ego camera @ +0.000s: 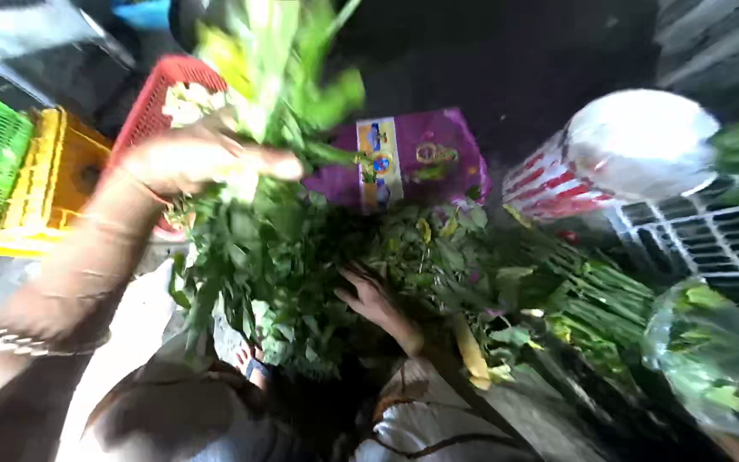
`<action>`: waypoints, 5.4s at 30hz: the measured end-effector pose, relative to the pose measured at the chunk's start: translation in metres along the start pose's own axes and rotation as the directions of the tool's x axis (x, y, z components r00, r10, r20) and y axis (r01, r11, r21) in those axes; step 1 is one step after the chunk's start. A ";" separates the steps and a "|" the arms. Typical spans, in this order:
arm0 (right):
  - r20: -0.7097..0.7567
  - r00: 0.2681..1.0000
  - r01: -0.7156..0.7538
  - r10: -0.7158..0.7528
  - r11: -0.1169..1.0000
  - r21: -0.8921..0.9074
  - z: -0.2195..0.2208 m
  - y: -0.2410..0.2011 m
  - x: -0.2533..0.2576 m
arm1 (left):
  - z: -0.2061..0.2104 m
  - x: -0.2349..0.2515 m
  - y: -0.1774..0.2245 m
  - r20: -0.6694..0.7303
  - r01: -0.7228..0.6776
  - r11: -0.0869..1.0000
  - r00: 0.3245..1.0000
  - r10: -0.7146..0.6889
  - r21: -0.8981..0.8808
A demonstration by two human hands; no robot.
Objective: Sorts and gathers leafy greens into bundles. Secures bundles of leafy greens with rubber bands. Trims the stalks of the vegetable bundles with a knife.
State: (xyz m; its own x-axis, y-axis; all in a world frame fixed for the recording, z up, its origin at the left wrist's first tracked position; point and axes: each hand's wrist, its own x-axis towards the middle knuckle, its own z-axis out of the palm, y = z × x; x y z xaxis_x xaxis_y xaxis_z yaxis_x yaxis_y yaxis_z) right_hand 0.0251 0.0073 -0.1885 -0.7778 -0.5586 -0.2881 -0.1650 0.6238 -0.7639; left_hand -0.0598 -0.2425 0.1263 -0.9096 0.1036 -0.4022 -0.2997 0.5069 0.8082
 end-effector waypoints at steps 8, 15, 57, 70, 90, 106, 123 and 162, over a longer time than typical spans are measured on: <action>-0.390 0.811 0.260 0.437 0.329 0.908 -0.097 -0.039 -0.014 | 0.197 0.112 -0.066 0.561 -0.194 0.873 0.821 -0.105 0.447; -0.207 0.547 0.356 0.811 -0.002 0.934 -0.090 0.018 -0.013 | 0.259 0.093 -0.129 0.227 -0.188 0.720 0.973 0.043 0.668; -0.631 0.652 -0.146 0.420 0.887 0.439 -0.068 -0.006 -0.076 | 0.248 0.073 -0.062 0.346 -0.192 0.553 0.919 -0.188 0.811; -0.460 0.563 -0.304 0.686 0.689 0.658 -0.101 0.065 -0.117 | 0.200 0.104 -0.074 0.469 -0.063 0.907 0.870 -0.155 0.415; -0.430 0.760 0.063 0.488 0.604 0.795 -0.093 0.005 -0.086 | 0.218 0.092 -0.079 0.393 -0.097 0.854 0.910 -0.132 0.510; -0.131 0.812 -0.156 0.569 0.427 0.890 -0.104 0.032 -0.101 | 0.197 0.094 -0.083 0.564 0.200 0.973 0.819 -0.103 -0.113; -0.369 0.812 0.099 0.452 0.516 0.851 -0.104 0.029 -0.096 | 0.187 0.089 -0.091 0.577 0.261 0.960 0.801 -0.159 -0.098; -0.309 0.752 -0.379 0.582 0.766 0.520 -0.081 0.052 -0.095 | 0.198 0.085 -0.104 0.531 -0.498 0.592 0.836 0.135 0.634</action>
State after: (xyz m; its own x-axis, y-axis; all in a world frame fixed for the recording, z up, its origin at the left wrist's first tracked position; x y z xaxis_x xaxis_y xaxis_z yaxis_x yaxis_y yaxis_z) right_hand 0.0416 0.1374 -0.1545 -0.8684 0.1114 -0.4831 0.4837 0.4048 -0.7760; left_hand -0.0486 -0.1166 -0.0769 -0.6484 0.6095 -0.4561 0.4574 0.7908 0.4066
